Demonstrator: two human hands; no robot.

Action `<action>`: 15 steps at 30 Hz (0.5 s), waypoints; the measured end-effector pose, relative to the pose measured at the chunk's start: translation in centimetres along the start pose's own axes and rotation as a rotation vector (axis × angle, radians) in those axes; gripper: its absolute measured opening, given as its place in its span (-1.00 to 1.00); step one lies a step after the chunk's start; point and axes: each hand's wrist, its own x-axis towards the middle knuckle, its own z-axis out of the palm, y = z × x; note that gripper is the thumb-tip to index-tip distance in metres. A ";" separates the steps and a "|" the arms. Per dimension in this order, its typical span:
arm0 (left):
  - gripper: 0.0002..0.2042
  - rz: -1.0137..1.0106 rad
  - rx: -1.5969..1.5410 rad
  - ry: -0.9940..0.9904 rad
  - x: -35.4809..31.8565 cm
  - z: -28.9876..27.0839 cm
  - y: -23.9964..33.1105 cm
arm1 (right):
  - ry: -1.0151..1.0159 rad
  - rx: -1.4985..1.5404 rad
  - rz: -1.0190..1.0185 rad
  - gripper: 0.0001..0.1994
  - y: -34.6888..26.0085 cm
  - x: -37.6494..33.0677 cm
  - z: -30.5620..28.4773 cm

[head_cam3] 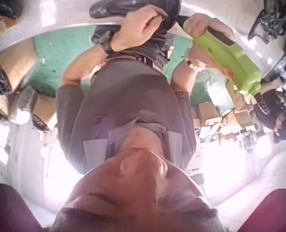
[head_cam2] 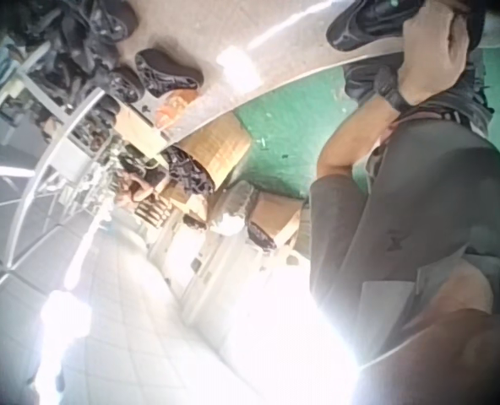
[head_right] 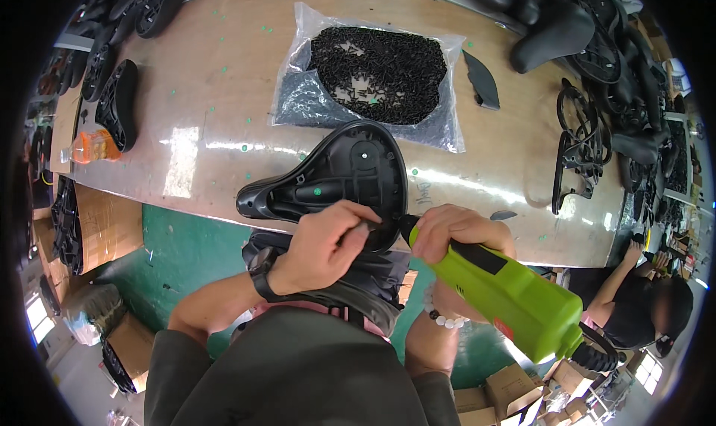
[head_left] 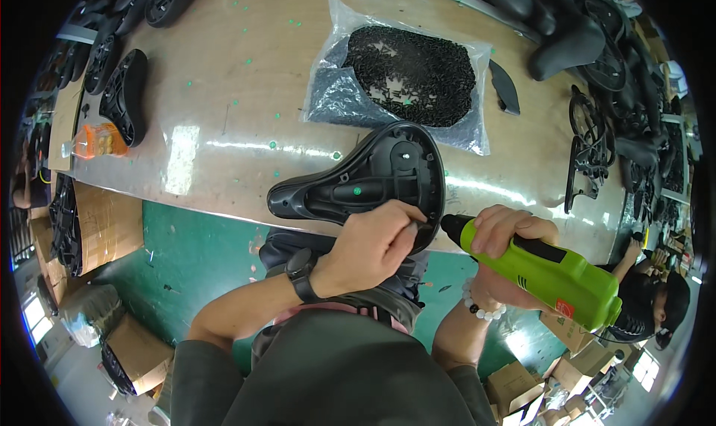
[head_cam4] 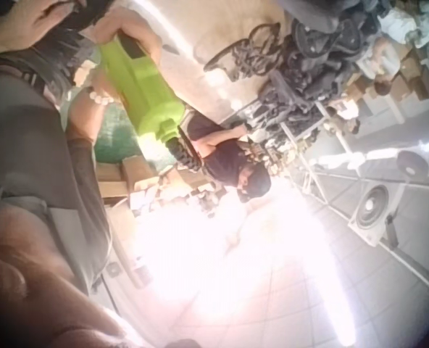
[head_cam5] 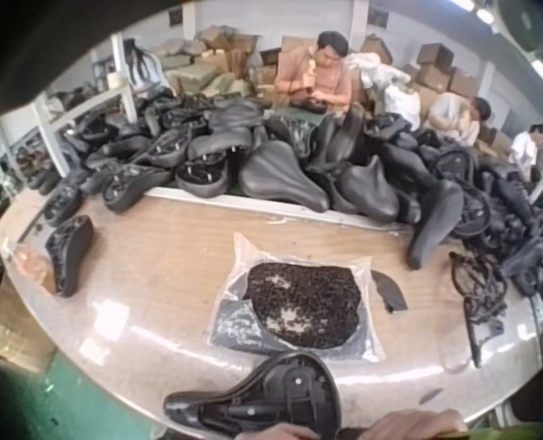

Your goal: Assembling bicycle seats using an electric screwdriver in a workshop.

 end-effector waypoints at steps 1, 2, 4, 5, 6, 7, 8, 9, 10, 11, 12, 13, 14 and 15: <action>-0.91 -0.126 -0.139 0.025 -0.1 -0.3 0.4 | 0.009 0.008 -0.002 -0.32 0.0 -0.1 -0.2; -0.90 -0.253 -0.278 0.050 -0.2 -0.5 0.5 | 0.011 0.005 -0.005 -0.32 0.0 -0.3 -0.4; -0.89 -0.223 -0.315 0.069 -0.4 -0.4 0.1 | -0.087 -0.018 -0.001 -0.04 0.1 -0.7 -0.7; -0.88 -0.195 -0.354 0.090 -0.6 -0.3 -0.2 | -0.085 -0.019 -0.004 -0.04 0.0 -0.7 -0.8; -0.88 -0.191 -0.354 0.087 -0.8 -0.1 -0.6 | -0.061 0.013 0.007 -0.02 0.0 -0.6 -0.8; -0.86 -0.190 -0.443 0.118 -1.2 0.2 -1.0 | -0.038 0.045 0.018 0.01 0.0 -0.6 -0.8; -0.84 -0.190 -0.532 0.149 -1.4 0.5 -1.3 | -0.037 0.043 0.014 0.01 0.0 -0.5 -0.8; -0.84 -0.187 -0.532 0.146 -1.4 0.6 -1.4 | -0.038 0.061 0.021 0.03 0.0 -0.5 -0.8; -0.82 -0.160 -0.542 0.193 -1.4 0.7 -1.5 | -0.040 0.079 0.027 0.06 0.0 -0.5 -0.8; -0.79 -0.133 -0.551 0.241 -1.3 0.8 -1.6 | -0.040 0.078 0.025 0.06 0.1 -0.5 -0.6; -0.74 -0.150 -0.569 0.273 -1.0 0.7 -1.3 | -0.020 0.068 0.030 0.09 0.1 -0.5 -0.5; -0.74 -0.147 -0.570 0.272 -0.9 0.7 -1.1 | 0.000 0.060 0.035 0.11 0.2 -0.4 -0.4; -0.75 -0.166 -0.644 0.323 -0.8 0.6 -1.0 | -0.002 0.058 0.033 0.11 0.2 -0.5 -0.5; -0.75 -0.184 -0.718 0.375 -0.7 0.6 -0.8 | 0.041 0.139 0.036 0.10 0.2 -0.7 -0.6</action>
